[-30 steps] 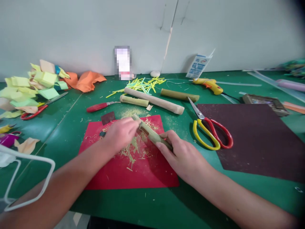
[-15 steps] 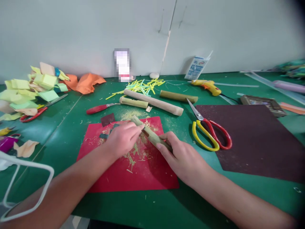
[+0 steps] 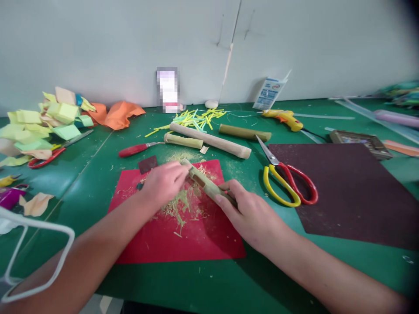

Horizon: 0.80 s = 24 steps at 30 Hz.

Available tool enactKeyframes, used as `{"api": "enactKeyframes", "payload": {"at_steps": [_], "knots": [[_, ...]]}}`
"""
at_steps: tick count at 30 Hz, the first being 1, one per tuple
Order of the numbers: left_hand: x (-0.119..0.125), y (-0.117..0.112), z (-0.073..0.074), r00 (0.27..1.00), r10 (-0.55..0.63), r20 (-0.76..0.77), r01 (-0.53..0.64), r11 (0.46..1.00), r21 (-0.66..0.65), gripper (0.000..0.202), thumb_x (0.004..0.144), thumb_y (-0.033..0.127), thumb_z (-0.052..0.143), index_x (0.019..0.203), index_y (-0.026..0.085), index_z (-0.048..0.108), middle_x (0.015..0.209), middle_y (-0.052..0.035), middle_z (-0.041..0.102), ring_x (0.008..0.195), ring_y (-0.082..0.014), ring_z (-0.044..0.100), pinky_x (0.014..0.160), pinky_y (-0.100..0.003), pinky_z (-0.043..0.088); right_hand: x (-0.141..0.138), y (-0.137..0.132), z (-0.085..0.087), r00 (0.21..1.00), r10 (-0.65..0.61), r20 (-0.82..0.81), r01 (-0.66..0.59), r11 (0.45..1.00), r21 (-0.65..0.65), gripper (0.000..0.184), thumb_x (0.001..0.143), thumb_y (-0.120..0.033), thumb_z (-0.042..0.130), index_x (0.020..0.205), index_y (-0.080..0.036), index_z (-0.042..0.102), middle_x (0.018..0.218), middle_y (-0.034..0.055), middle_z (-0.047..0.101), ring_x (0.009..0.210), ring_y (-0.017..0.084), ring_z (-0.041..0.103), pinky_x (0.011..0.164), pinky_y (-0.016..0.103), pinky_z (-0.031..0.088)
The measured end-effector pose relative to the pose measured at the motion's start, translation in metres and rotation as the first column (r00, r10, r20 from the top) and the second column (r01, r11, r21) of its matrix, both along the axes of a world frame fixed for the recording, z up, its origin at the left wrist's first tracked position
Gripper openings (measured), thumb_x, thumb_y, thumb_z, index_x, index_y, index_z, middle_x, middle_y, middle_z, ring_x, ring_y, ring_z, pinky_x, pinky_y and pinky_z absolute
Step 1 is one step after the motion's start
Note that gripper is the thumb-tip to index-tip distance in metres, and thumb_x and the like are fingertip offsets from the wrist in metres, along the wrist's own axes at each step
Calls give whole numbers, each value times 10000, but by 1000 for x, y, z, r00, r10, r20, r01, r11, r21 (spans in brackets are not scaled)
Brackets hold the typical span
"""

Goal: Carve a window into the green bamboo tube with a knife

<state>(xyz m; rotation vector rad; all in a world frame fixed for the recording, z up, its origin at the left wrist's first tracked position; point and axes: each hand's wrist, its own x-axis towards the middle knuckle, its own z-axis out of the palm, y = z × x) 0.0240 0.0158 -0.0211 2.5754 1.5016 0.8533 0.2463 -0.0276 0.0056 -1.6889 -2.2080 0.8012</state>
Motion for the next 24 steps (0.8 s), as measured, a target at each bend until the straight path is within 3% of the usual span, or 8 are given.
{"api": "enactKeyframes", "payload": {"at_steps": [7,12,16,18,24], "knots": [[-9,7,-5,995,79,55,-80,997,16,253,893,236,465,1048,157,649,769,-44,614,706,-124,573,677,-234,465,2,1,-2,999,-29,44,28,1000,4,275,760,-421,550,951,-239,472,820,4,640,680,180,595,557,270,405],[-2,-1,0,1000,-25,10,25,1000,-18,257,910,250,439,1023,165,654,743,-34,606,671,-112,558,636,-222,453,2,1,0,997,-12,75,8,998,55,156,816,-377,480,783,-231,437,686,-1,597,576,151,537,492,256,353],[2,-2,-1,1000,6,-18,-5,999,44,260,912,246,432,1003,147,655,723,-41,602,669,-119,560,631,-232,454,2,1,0,997,-6,71,1,998,65,156,827,-373,466,773,-230,434,663,-3,587,550,142,516,484,252,338],[4,-2,-2,998,-35,-51,37,998,46,262,911,241,431,1033,146,643,759,-50,616,702,-128,572,647,-240,460,2,1,-1,997,-3,77,-1,998,56,153,830,-368,463,773,-230,431,656,-7,583,547,142,516,482,252,331],[5,-2,-3,999,-1,-40,2,999,41,274,920,250,418,1040,147,642,747,-47,609,703,-125,571,666,-237,461,2,0,-2,997,0,78,-5,997,72,149,836,-362,453,776,-227,440,654,-5,584,545,141,522,475,251,322]]}}
